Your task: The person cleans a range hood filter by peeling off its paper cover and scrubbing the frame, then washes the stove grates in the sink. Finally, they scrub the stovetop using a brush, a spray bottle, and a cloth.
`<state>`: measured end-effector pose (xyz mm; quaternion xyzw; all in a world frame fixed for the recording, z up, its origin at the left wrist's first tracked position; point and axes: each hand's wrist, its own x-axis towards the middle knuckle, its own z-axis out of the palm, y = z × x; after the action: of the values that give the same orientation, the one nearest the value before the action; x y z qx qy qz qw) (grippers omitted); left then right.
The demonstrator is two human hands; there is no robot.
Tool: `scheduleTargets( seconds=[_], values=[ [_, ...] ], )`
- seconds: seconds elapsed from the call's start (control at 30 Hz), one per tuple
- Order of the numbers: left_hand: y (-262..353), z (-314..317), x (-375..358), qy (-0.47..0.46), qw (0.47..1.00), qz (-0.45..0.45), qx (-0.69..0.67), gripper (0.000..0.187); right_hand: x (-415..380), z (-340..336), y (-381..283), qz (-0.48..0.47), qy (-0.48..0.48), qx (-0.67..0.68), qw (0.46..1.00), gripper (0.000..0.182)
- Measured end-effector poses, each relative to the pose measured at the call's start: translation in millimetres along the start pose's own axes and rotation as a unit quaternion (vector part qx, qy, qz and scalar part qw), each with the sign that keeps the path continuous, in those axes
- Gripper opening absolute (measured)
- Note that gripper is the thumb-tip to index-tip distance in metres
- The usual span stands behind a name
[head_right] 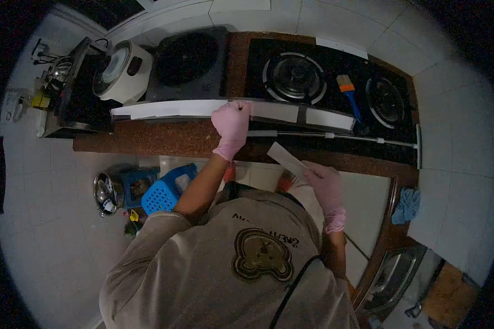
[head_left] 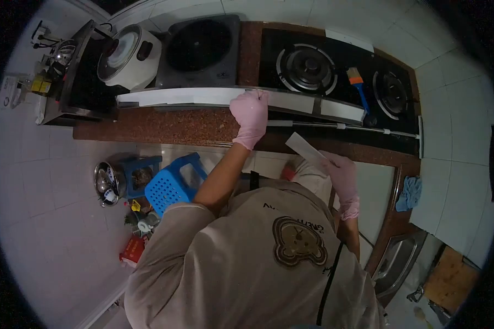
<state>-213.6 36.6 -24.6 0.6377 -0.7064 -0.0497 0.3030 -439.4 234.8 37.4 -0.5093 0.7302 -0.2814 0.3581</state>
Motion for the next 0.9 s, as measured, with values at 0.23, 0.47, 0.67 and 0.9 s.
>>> scheduleTargets(
  seconds=[0.23,0.47,0.67,0.9],
  values=[
    [4,-37,-8,0.006,0.995,0.001,0.095,0.024,8,-2,-1,0.006,-0.023,0.061,0.998,0.027],
    [-34,-41,-2,0.034,0.989,-0.013,0.145,0.020,19,8,2,-0.016,-0.031,-0.013,0.999,0.025],
    [-58,-32,4,0.064,0.995,0.028,0.077,0.024,15,14,-2,-0.005,-0.033,0.011,0.999,0.026],
    [-49,-77,-29,-0.033,0.991,0.108,-0.077,0.038,15,13,-2,-0.007,-0.004,0.055,0.998,0.026]
  ],
)
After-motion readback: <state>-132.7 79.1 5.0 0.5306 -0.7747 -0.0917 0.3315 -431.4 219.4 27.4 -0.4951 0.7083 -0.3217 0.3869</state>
